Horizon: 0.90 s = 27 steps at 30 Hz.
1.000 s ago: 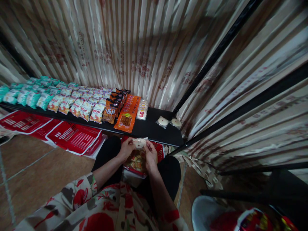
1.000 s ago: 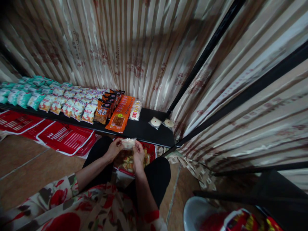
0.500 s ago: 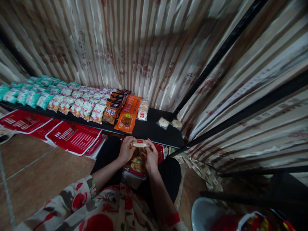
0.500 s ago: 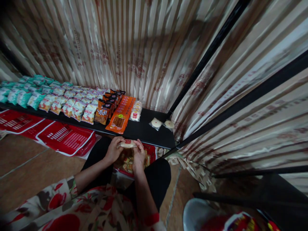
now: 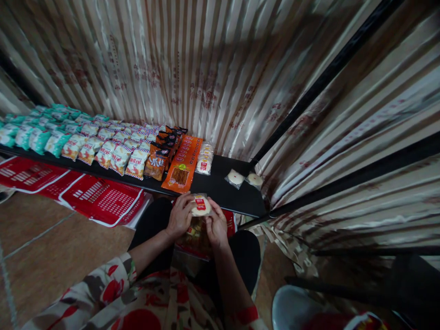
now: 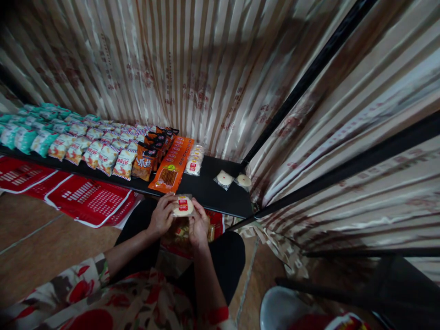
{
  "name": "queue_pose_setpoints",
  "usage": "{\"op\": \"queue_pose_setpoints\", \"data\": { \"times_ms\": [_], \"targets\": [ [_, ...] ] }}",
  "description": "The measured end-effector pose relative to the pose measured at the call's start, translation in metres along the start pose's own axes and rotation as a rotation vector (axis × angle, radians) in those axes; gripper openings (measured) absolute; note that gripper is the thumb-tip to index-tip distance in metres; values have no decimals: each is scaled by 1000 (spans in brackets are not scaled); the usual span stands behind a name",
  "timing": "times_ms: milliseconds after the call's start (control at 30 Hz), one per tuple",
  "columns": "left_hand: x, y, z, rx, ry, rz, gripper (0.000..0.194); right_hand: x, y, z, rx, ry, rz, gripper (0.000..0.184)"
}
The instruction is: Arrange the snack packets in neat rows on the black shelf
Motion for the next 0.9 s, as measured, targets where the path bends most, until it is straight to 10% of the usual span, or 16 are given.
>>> {"op": "queue_pose_setpoints", "data": {
  "times_ms": [367, 900],
  "targets": [
    [-7, -6, 12, -96, -67, -50, 25, -7, -8, 27, 615, 412, 241, 35],
    [-10, -17, 28, -215, -36, 11, 19, -24, -11, -9, -34, -161, 82, 50]
  ]
}}
Point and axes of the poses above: each hand's wrist, its own x-axis away from the middle knuckle, its own y-axis out of the back of the hand, z = x × y, the point moved 6 cm from there along -x, towards the middle knuckle, and after that the axes turned 3 degrees about y, right-handed, at the moved point
